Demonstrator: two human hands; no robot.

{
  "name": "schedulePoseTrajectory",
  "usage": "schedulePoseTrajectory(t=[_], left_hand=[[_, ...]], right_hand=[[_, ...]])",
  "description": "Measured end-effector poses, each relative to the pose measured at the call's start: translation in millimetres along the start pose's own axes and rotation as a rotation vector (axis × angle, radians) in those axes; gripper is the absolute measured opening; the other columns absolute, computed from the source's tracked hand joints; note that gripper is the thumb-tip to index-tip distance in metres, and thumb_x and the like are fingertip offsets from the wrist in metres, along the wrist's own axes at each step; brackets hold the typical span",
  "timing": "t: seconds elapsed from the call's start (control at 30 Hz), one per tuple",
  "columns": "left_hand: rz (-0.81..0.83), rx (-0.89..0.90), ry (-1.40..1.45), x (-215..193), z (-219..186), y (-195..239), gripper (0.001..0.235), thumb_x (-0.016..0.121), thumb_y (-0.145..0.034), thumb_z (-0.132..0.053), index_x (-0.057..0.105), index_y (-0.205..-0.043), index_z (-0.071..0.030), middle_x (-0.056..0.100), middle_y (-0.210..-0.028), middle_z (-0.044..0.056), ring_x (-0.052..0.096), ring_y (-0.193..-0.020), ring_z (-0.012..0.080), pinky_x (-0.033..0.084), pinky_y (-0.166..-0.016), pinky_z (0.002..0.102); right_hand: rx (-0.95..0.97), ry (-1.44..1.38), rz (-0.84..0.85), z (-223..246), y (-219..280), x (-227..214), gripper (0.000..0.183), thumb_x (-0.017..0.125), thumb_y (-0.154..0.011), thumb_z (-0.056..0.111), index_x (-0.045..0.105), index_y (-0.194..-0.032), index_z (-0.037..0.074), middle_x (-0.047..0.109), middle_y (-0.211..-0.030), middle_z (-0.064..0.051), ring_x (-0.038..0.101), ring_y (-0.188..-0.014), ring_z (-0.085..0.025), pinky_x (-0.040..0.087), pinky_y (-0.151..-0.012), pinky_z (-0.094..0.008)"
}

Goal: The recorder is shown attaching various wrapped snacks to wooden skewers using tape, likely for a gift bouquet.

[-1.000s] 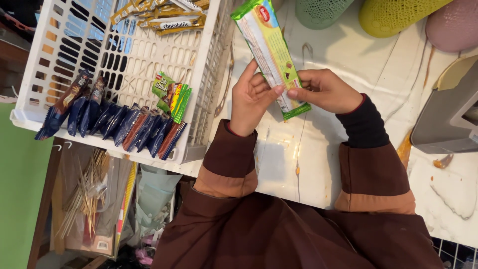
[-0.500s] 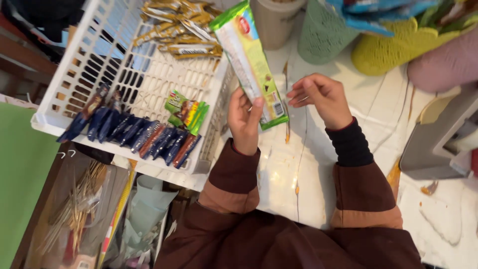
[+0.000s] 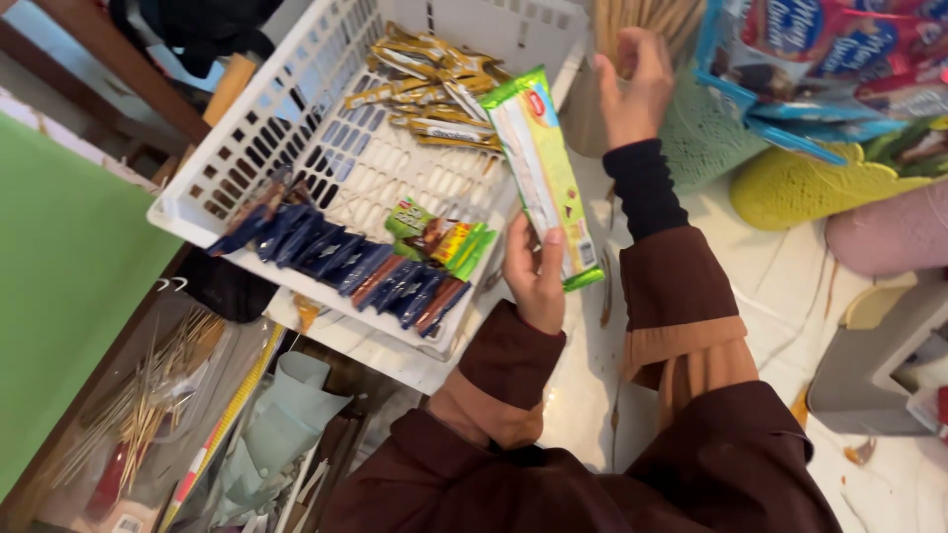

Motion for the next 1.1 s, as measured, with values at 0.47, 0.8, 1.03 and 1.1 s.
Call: schedulePoseTrajectory(t=[0.47,0.8,1.03,1.1], left_hand=[[0.038,-0.087,-0.004,7,-13,-1,0.044,0.058,-0.107,-0.016,0.049,-0.145,0.005,0.064,-0.126,0.011,0.062,-0.111,0.0152,0.052,-0.093,0.028],[0.093,-0.043,0.057,6,-5,-10,0.06,0.056,-0.101,-0.005,0.037,-0.158,0.006,0.053,-0.15,0.015,0.055,-0.133,0.021,0.043,-0.115,0.033],[0.189,-0.084,0.104,9,15,-12,0.062,0.055,-0.103,0.0,0.033,-0.161,0.005,0.053,-0.15,0.014,0.055,-0.134,0.0209,0.044,-0.116,0.034],[0.23,-0.16,0.157,14,20,-10,0.064,0.054,-0.104,-0.001,0.029,-0.163,0.003,0.056,-0.146,0.015,0.057,-0.13,0.0203,0.045,-0.112,0.033]], right_hand=[[-0.016,-0.101,-0.092,17,-33,-3,0.008,0.068,-0.105,-0.003,0.061,-0.103,-0.004,0.063,-0.093,-0.014,0.065,-0.081,-0.025,0.052,-0.071,-0.036],[-0.172,0.094,-0.133,174,-46,-128,0.011,0.072,-0.107,-0.004,0.061,-0.108,-0.003,0.062,-0.098,-0.018,0.063,-0.091,-0.031,0.049,-0.08,-0.04],[0.332,-0.436,0.083,189,57,-194,0.008,0.064,-0.113,-0.005,0.057,-0.115,-0.003,0.064,-0.103,-0.008,0.065,-0.091,-0.015,0.057,-0.084,-0.026],[0.443,-0.463,0.121,168,86,-187,0.006,0.065,-0.109,-0.004,0.06,-0.113,-0.004,0.065,-0.104,-0.009,0.066,-0.092,-0.015,0.059,-0.082,-0.028]])
Point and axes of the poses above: each hand's wrist, its own y-axis away from the middle knuckle, its own x-axis out of the palm, z = x × y, the point moved 6 cm from there along -y, towards the middle knuckle
